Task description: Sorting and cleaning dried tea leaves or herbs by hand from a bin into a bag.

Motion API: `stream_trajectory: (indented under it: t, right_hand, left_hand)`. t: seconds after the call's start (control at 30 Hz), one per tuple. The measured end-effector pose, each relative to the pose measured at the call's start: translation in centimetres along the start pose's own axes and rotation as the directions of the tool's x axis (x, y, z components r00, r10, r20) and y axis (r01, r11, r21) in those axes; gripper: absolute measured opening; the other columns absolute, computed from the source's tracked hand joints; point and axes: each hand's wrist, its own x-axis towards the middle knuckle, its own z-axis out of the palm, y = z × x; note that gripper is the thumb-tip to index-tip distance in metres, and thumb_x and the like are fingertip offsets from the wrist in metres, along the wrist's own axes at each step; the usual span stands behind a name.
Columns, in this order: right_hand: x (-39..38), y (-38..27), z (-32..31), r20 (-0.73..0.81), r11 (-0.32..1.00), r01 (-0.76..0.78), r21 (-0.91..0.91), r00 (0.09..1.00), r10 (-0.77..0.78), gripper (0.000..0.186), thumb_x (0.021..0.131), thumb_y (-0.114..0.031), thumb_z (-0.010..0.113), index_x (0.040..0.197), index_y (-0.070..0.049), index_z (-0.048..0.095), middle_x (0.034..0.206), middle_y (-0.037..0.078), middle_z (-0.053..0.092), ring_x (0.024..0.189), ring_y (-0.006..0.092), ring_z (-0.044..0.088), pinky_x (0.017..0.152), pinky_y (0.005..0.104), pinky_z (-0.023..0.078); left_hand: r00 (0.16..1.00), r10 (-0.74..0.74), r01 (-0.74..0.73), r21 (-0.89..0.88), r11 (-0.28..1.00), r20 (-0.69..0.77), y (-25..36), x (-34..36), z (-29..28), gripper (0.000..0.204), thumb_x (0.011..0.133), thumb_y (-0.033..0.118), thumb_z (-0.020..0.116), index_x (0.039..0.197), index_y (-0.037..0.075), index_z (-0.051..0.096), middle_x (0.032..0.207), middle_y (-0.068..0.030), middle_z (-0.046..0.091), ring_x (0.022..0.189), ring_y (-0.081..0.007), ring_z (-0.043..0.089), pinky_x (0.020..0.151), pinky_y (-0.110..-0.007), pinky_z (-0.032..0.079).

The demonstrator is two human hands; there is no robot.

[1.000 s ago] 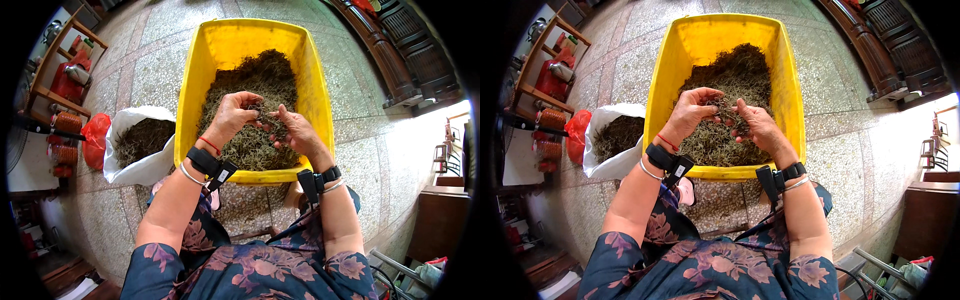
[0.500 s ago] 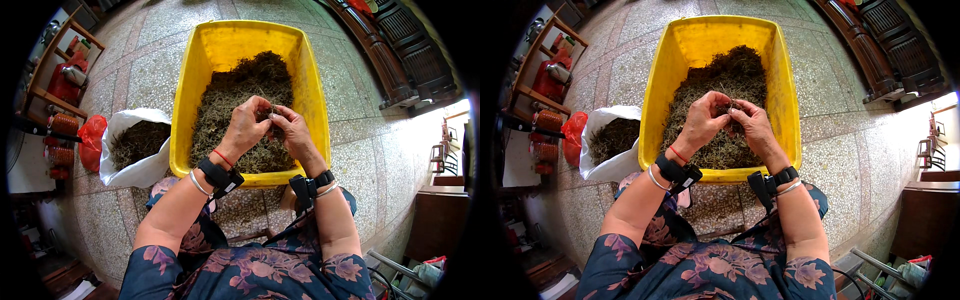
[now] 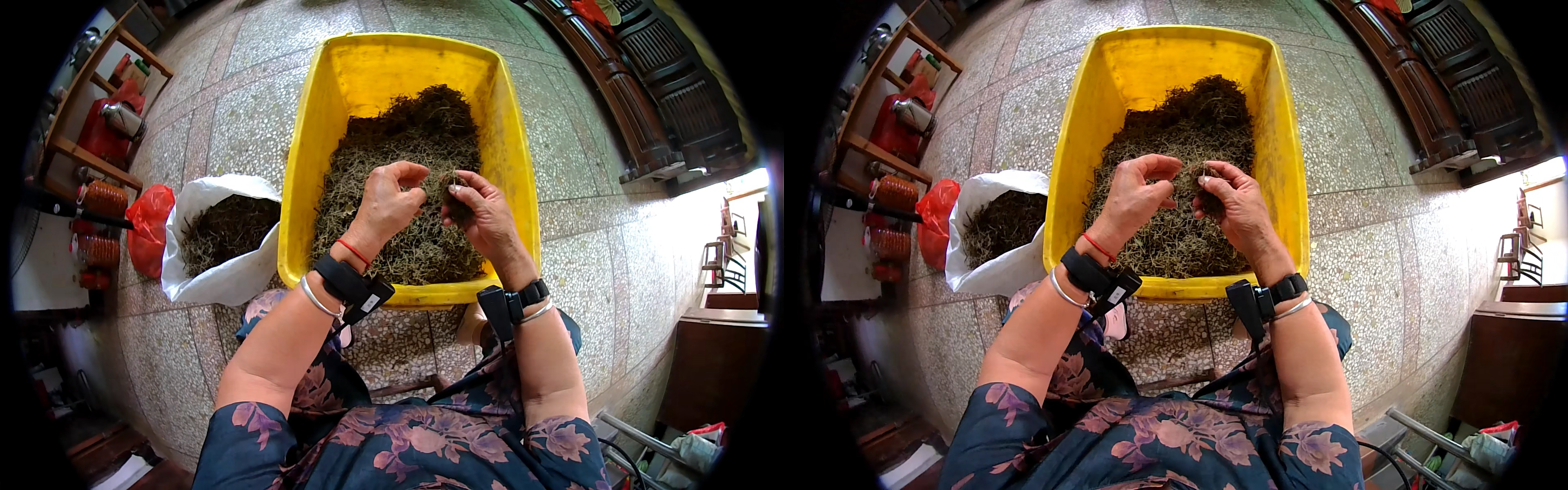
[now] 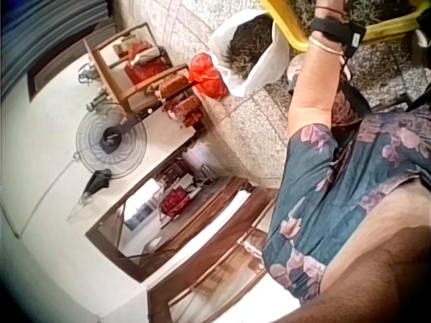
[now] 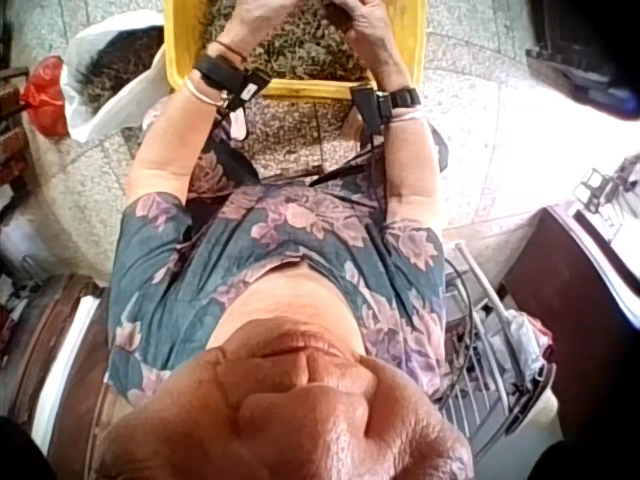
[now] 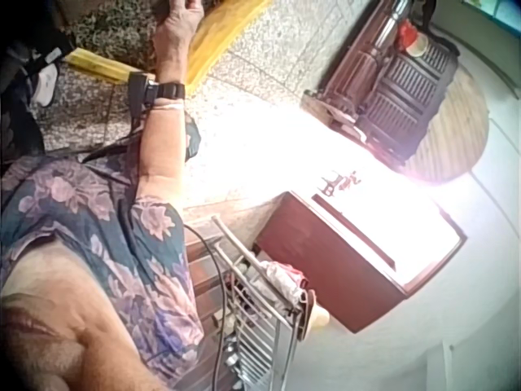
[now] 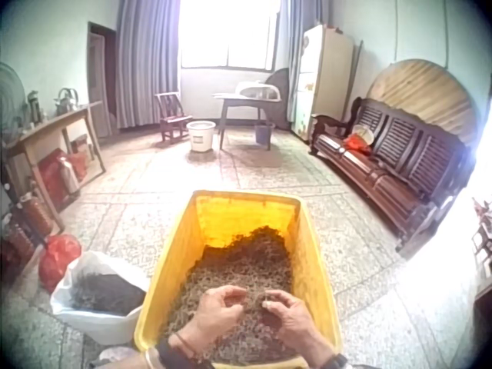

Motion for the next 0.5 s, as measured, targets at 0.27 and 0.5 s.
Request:
stream_trajectory:
  t: [0.27,0.5]
  right_hand:
    - [-0.2,-0.1,0.5,0.047,0.997,-0.056,-0.058,0.997,0.058,0.022,0.094,-0.008,0.060,0.114,-0.002,0.057,0.087,0.007,0.064,0.068,0.0163,0.064,0.057,0.0293,0.056]
    - [-0.5,-0.4,1.2,0.070,0.993,-0.103,-0.051,0.992,0.106,0.019,0.093,-0.012,0.063,0.109,-0.003,0.058,0.085,0.005,0.063,0.065,0.0148,0.062,0.056,0.0286,0.053]
  left_hand:
    - [0.990,0.083,-0.071,-0.107,0.992,0.110,0.4,0.3,-0.9,0.028,0.082,0.007,0.072,0.108,-0.002,0.067,0.097,-0.0072,0.067,0.083,-0.0087,0.062,0.072,-0.020,0.051]
    - [0.992,0.090,-0.079,-0.125,0.989,0.086,0.5,0.1,-0.5,0.012,0.086,0.005,0.069,0.095,-0.003,0.069,0.077,-0.0030,0.068,0.067,-0.0061,0.062,0.062,-0.020,0.052]
